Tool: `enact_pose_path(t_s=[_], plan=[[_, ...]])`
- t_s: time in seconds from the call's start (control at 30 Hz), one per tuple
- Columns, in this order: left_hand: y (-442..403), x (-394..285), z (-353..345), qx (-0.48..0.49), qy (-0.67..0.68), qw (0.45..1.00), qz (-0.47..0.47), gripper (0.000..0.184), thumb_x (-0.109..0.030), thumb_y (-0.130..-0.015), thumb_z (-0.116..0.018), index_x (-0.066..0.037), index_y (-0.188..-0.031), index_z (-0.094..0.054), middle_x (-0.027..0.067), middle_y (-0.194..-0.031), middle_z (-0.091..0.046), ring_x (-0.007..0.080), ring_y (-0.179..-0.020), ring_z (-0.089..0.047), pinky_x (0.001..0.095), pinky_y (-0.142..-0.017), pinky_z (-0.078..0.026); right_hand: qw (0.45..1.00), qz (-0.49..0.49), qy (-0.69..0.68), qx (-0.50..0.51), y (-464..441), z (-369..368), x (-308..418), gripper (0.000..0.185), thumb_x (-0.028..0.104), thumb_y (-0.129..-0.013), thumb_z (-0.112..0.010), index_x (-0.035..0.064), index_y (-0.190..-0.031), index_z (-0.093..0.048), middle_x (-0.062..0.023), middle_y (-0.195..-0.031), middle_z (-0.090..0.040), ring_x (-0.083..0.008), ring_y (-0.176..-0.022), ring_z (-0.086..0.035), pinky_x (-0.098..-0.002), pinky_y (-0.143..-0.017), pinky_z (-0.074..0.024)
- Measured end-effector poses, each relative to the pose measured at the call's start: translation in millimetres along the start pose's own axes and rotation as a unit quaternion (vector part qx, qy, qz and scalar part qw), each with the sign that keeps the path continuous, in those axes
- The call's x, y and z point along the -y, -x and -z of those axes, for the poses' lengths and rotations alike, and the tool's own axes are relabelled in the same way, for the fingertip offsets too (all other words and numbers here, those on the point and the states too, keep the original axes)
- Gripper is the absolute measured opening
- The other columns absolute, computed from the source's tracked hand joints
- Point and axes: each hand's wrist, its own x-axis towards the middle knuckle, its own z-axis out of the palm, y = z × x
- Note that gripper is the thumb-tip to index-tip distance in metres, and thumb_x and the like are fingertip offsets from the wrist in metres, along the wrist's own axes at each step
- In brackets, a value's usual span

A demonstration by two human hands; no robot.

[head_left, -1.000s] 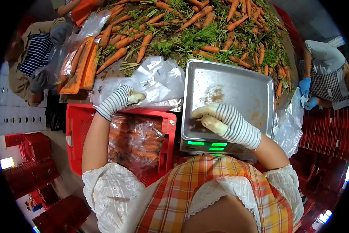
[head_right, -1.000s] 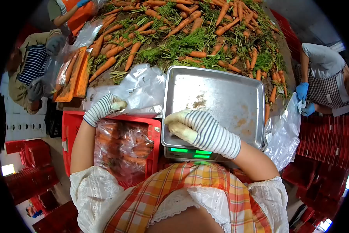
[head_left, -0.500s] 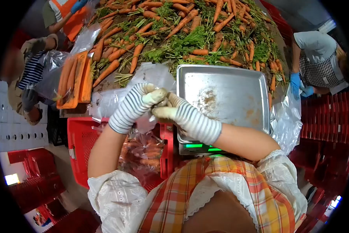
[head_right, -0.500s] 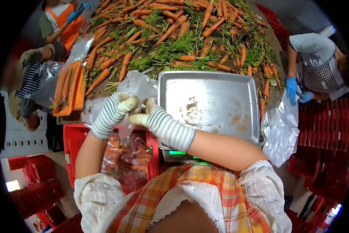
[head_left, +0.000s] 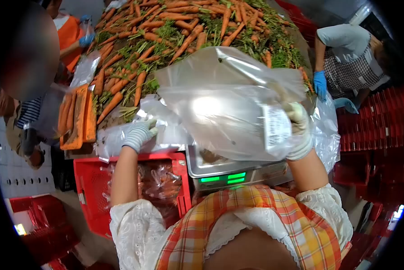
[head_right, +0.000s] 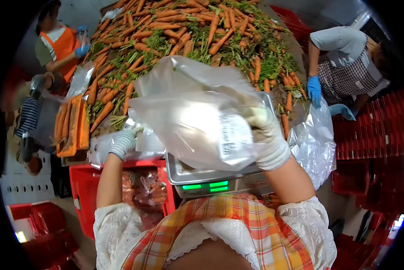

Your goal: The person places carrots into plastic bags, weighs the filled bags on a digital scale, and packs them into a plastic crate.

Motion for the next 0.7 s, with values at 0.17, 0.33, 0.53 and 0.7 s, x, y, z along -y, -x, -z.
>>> enact_pose_path(t_s=[0.17, 0.33, 0.53, 0.7], plan=[[54.7, -108.1, 95.1, 0.024, 0.655, 0.739, -0.158, 0.078, -0.064, -0.081, -0.047, 0.008, -0.109, -0.056, 0.0155, -0.098, -0.064, 0.0176, -0.090, -0.062, 0.0297, -0.085, -0.047, 0.990, 0.097, -0.046, -0.091, 49.8, 48.2, 35.4, 0.060, -0.004, -0.070, -0.054, -0.0053, -0.127, -0.036, -0.0228, -0.094, -0.060, -0.0306, -0.074, -0.065, -0.0396, -0.065, -0.0575], [56.0, -172.9, 91.2, 0.054, 0.790, 0.593, -0.148, 0.075, -0.065, -0.078, -0.050, 0.001, -0.115, -0.056, 0.0114, -0.082, -0.065, 0.0119, -0.066, -0.061, 0.0246, -0.060, -0.050, 0.986, 0.041, 0.143, -0.078, 48.1, 59.6, 57.2, 0.058, 0.005, -0.071, -0.058, -0.0089, -0.124, -0.040, -0.0188, -0.084, -0.064, -0.0221, -0.068, -0.067, -0.0340, -0.059, -0.0572], [38.9, -223.5, 105.2, 0.270, 0.778, 0.546, -0.153, 0.054, -0.045, -0.083, -0.059, 0.001, -0.112, -0.056, 0.0082, -0.083, -0.065, 0.0105, -0.065, -0.060, 0.0218, -0.056, -0.049, 0.927, -0.045, 0.347, -0.138, 55.2, 90.2, 86.8, 0.058, 0.010, -0.062, -0.056, -0.0055, -0.117, -0.053, -0.0085, -0.095, -0.065, -0.0105, -0.077, -0.062, -0.0210, -0.071, -0.0495], [36.9, -263.8, 91.4, 0.126, 0.716, 0.684, -0.054, 0.029, -0.024, -0.078, -0.067, 0.002, -0.091, -0.064, 0.0061, -0.072, -0.065, 0.0080, -0.060, -0.056, 0.0189, -0.056, -0.044, 0.793, 0.054, 0.579, -0.181, 62.2, 121.9, 110.5, 0.050, 0.005, -0.072, -0.053, -0.0023, -0.121, -0.051, -0.0100, -0.111, -0.059, -0.0152, -0.096, -0.056, -0.0244, -0.085, -0.0435]])
